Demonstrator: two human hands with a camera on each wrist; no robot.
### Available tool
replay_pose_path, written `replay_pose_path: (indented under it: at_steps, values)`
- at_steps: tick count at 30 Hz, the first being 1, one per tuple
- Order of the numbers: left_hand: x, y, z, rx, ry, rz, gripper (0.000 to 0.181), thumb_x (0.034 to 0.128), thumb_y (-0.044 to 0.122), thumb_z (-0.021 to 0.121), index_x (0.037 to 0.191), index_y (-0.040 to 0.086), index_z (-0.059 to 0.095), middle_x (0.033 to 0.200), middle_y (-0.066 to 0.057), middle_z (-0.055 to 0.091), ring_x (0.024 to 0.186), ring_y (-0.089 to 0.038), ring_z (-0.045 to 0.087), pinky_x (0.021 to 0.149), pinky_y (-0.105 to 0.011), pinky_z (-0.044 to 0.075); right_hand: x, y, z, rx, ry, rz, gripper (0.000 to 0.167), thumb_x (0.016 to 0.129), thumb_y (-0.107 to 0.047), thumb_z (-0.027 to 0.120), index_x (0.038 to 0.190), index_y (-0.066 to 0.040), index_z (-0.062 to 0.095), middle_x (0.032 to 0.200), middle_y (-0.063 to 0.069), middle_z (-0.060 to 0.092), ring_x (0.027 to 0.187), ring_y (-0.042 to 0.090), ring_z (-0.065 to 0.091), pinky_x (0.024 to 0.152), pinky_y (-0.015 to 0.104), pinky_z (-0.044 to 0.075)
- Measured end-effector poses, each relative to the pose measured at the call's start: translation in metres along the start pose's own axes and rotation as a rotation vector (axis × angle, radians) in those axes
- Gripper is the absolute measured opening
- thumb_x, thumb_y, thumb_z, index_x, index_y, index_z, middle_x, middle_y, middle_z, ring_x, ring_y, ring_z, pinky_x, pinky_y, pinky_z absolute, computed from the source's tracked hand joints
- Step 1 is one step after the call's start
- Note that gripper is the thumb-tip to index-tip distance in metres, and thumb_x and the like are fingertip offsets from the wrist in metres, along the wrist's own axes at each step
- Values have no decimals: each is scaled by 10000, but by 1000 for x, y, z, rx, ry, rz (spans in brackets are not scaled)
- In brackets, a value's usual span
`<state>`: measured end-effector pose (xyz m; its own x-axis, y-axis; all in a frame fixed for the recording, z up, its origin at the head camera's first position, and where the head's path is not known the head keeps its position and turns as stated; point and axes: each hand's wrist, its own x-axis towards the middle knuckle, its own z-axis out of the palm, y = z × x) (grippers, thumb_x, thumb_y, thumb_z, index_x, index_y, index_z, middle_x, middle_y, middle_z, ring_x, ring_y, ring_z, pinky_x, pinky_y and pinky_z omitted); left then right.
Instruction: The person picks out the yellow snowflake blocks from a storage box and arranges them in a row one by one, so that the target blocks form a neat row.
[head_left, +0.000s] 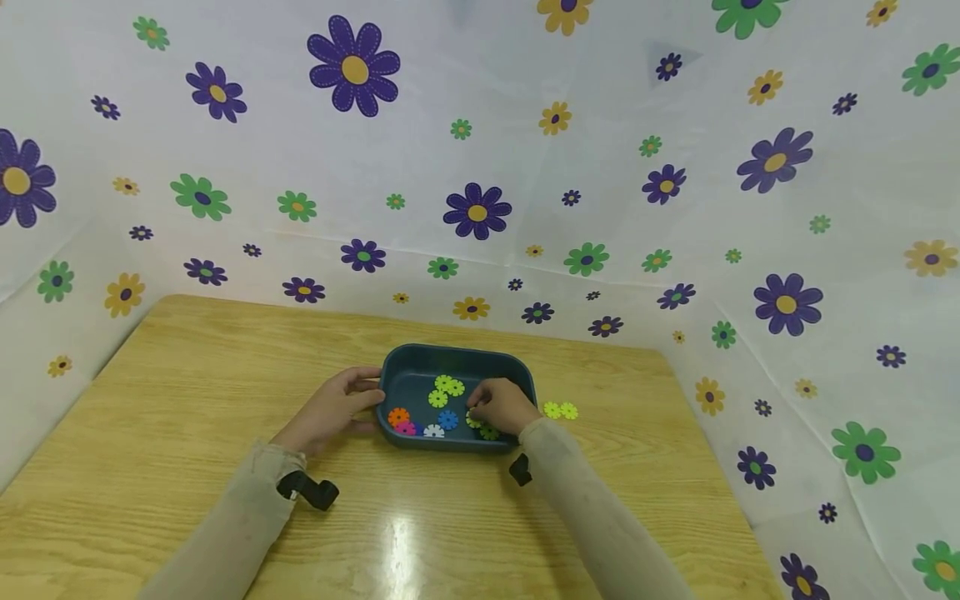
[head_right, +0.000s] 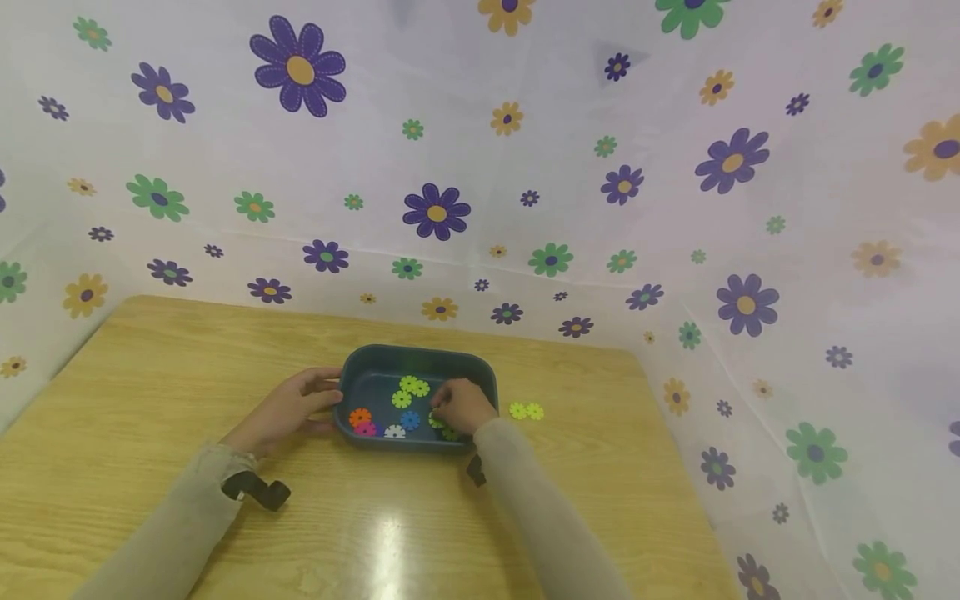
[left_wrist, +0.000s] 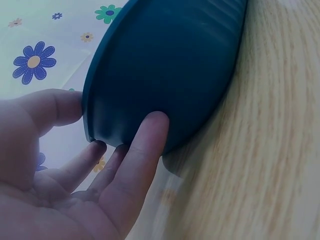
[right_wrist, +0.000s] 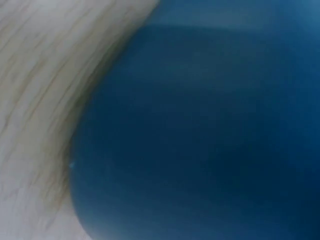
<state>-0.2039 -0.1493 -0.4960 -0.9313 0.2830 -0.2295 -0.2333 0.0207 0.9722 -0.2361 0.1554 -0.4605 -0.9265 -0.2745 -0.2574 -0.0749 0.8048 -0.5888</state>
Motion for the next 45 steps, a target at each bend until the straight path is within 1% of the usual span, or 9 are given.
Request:
replay_pose_path:
  at_steps: [3, 8, 16, 20, 25, 29, 37, 41, 45]
  values:
    - [0, 0, 0, 3, 2, 0, 575, 1047, 208, 635, 1552, 62, 402, 1453, -246, 482, 1177, -302, 635, 906, -447, 620, -2, 0, -2, 38, 7, -11, 46, 953, -119, 744, 941, -74, 747, 893, 8, 696, 766, 150, 607, 683, 292, 540]
    - [1, 0, 0, 7, 1, 4, 567, 1045, 207, 638, 1545, 63, 412, 1441, -242, 489, 1157, -289, 642, 905, -445, 620, -8, -2, -9, 119, 28, -29, 51, 972, -145, 730, 948, -110, 759, 924, 5, 720, 795, 149, 640, 723, 297, 568]
    - [0, 0, 1, 12, 1, 2, 554, 1044, 195, 634, 1536, 55, 422, 1419, -235, 498, 1127, -269, 647, 904, -443, 621, -26, 5, -44, 294, 69, -37, 127, 997, -168, 706, 1077, -77, 745, 1004, 60, 715, 872, 194, 657, 870, 419, 597]
    - [0, 1, 1, 14, 3, 1, 549, 1046, 193, 631, 1534, 52, 424, 1426, -241, 494, 1134, -271, 643, 907, -446, 620, -34, 30, -67, 380, 101, -9, 183, 1010, -170, 688, 1133, -38, 717, 1082, 99, 707, 957, 229, 668, 940, 470, 583]
    - [0, 0, 0, 17, 8, 2, 546, 1050, 199, 628, 1534, 49, 426, 1431, -243, 492, 1167, -296, 629, 907, -447, 620, -42, 73, -91, 419, 160, 43, 258, 1024, -158, 665, 1206, 25, 672, 1168, 137, 685, 1047, 285, 673, 1026, 542, 539]
    - [0, -1, -1, 13, 12, -1, 547, 1053, 200, 624, 1539, 48, 425, 1430, -240, 492, 1182, -307, 620, 911, -443, 619, -50, 103, -102, 425, 197, 98, 280, 1034, -154, 646, 1225, 51, 651, 1208, 175, 669, 1067, 296, 675, 1046, 555, 523]
    - [-1, -1, -2, 7, 6, 0, 546, 1056, 197, 618, 1542, 45, 423, 1436, -249, 492, 1157, -296, 630, 916, -449, 617, -55, 148, -101, 393, 225, 210, 267, 1044, -130, 628, 1226, 65, 646, 1217, 172, 661, 1010, 224, 677, 946, 400, 596]
    - [0, -1, -1, 11, 1, 5, 548, 1054, 202, 621, 1543, 47, 425, 1435, -249, 493, 1155, -297, 633, 916, -450, 617, -53, 157, -97, 373, 237, 227, 250, 1042, -117, 627, 1212, 64, 654, 1214, 179, 665, 985, 200, 672, 871, 331, 609]
    - [0, -1, -1, 10, -3, 11, 552, 1053, 200, 623, 1543, 42, 422, 1444, -259, 490, 1160, -306, 633, 914, -449, 617, -51, 158, -94, 363, 244, 234, 249, 1040, -113, 628, 1214, 63, 657, 1214, 188, 668, 991, 209, 672, 856, 326, 611]
